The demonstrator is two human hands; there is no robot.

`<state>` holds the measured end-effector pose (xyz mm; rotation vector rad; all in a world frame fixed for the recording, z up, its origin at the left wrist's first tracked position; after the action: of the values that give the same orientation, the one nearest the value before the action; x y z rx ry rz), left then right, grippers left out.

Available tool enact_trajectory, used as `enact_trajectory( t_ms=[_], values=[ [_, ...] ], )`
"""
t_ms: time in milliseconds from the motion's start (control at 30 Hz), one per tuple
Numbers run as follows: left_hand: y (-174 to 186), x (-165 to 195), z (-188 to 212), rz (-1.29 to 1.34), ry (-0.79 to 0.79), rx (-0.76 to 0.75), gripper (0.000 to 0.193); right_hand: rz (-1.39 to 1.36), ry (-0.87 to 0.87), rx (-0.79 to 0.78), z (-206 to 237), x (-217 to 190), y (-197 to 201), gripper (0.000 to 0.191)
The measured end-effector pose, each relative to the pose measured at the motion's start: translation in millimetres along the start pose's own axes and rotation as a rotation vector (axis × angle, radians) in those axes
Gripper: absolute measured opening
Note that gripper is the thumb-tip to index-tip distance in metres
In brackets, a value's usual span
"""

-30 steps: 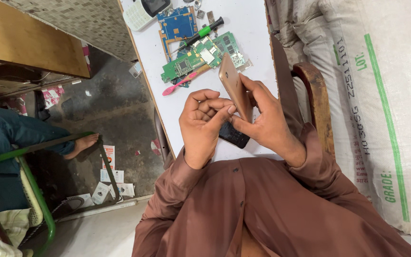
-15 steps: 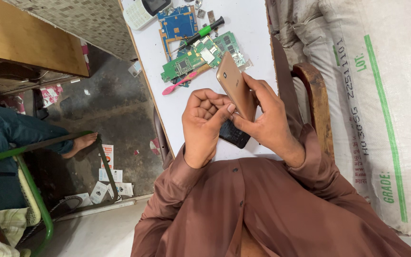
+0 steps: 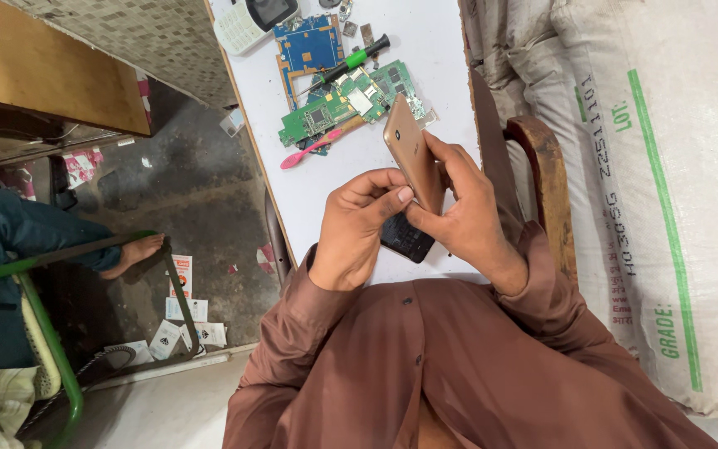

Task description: The person holds a gold smartphone and repeatedly presses along the edges and corners to seat the back cover. They rotate the device to check alignment and then use a green screwdriver to tighten screws on the bottom edge.

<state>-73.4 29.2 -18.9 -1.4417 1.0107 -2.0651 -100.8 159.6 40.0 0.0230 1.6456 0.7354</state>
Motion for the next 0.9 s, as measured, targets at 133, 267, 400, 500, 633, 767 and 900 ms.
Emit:
enact_trajectory(
  t_ms=[133, 267, 400, 500, 633, 767, 900],
  values=[
    [0.2, -1.6, 0.1, 0.017, 0.020, -0.010, 0.016, 0.001, -0.010, -0.003, 0.0, 1.8, -2.8, 0.079],
    [0.9, -2.6, 0.6, 0.020, 0.027, -0.007, 0.016, -0.008, -0.005, -0.004, 0.1, 1.7, -4.1, 0.080],
    [-0.4, -1.1, 0.6, 0.016, 0.044, -0.033, 0.013, -0.004, 0.023, 0.001, -0.5, -0.9, -4.9, 0.081],
    [-2.8, 1.6, 0.1, -0.024, 0.046, -0.050, 0.014, 0.015, 0.000, 0.001, -1.0, 0.5, -5.3, 0.082],
    [-6.7, 9.7, 1.6, -0.139, 0.000, -0.065, 0.015, 0.045, -0.009, 0.006, -1.6, 0.0, -3.3, 0.081],
    [-4.9, 19.6, 2.0, -0.327, -0.028, -0.086, 0.015, 0.076, -0.010, 0.013, -0.3, -2.6, -0.3, 0.081],
    [1.5, 22.3, -4.5, -0.375, -0.026, -0.097, 0.016, 0.133, 0.059, 0.019, 0.3, -11.7, 1.0, 0.081]
  ],
)
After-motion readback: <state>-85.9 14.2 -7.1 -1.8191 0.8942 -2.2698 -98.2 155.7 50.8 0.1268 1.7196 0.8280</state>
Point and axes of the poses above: each hand's wrist, its own z-axis away from the middle knuckle, its own y-axis out of the back of the hand, x = y × z, the point moved 9 cm from there along -z, towards the middle knuckle, and after that the axes turned 12 degrees about -x, right-handed, at the moved point
